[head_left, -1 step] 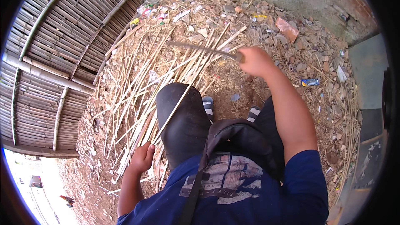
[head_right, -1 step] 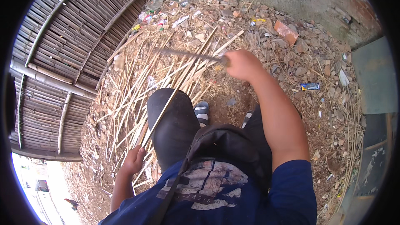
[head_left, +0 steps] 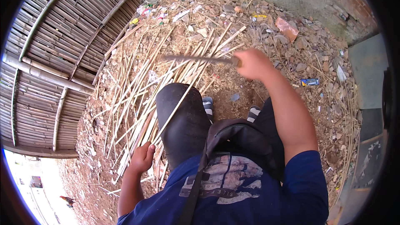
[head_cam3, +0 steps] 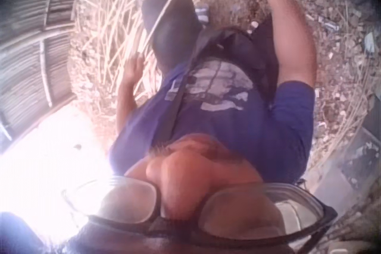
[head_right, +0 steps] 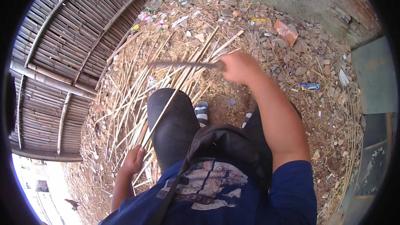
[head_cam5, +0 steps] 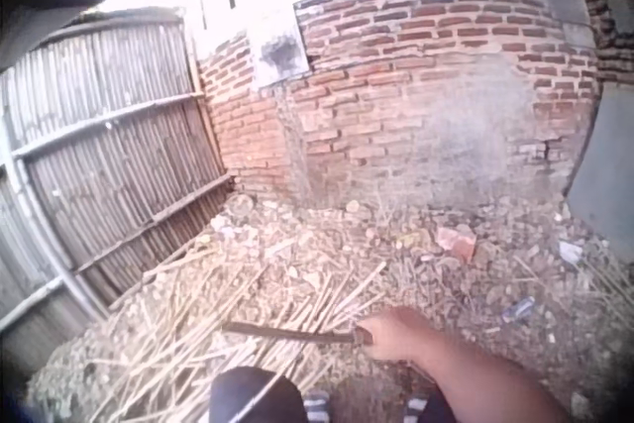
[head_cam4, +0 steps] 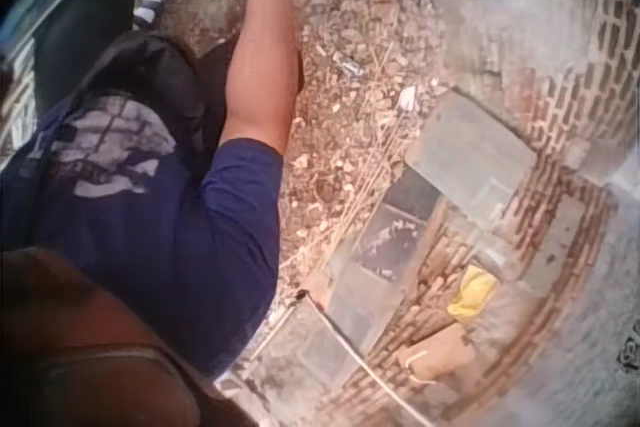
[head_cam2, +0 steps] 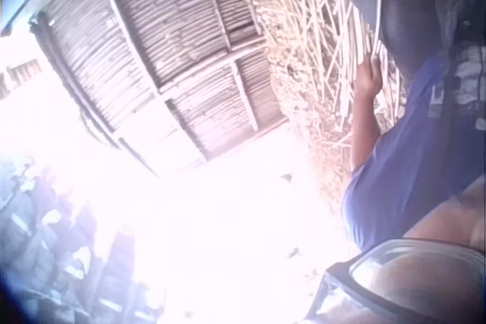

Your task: The person shaves a strip of bamboo by hand using a machete, removing thin layers along its length while holding it against their leg.

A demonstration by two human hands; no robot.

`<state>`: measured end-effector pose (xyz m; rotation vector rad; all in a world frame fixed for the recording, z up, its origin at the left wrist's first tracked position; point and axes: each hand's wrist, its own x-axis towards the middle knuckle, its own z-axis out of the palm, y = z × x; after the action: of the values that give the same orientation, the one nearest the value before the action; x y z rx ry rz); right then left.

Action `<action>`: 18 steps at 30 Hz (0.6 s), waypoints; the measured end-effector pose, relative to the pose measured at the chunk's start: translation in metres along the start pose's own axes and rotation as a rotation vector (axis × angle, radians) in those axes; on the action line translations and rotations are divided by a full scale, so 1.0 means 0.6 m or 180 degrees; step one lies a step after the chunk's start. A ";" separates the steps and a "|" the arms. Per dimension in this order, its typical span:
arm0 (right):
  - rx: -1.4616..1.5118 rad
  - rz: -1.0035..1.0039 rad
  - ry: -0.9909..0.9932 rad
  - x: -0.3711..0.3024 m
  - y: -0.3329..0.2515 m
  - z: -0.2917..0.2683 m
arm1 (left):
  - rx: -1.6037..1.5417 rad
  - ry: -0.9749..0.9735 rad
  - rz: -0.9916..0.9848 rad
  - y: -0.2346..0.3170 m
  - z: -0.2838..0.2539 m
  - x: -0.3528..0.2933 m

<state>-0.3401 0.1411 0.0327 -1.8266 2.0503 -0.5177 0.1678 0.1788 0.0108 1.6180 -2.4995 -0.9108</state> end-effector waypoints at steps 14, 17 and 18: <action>-0.0455 -0.0755 -0.0247 -0.013 -0.049 0.022 | 0.0584 0.0332 -0.0080 -0.008 0.012 -0.005; 0.0969 0.0850 0.0255 0.043 0.105 0.039 | 0.0399 0.0309 0.0135 -0.042 0.020 0.020; 0.0712 0.0901 0.0447 0.046 0.132 0.015 | 0.0432 0.0343 0.0101 -0.040 0.013 0.019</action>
<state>-0.4075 0.1217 -0.0142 -1.3809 2.1932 -0.7759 0.1797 0.1656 -0.0103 1.6115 -2.5547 -0.6453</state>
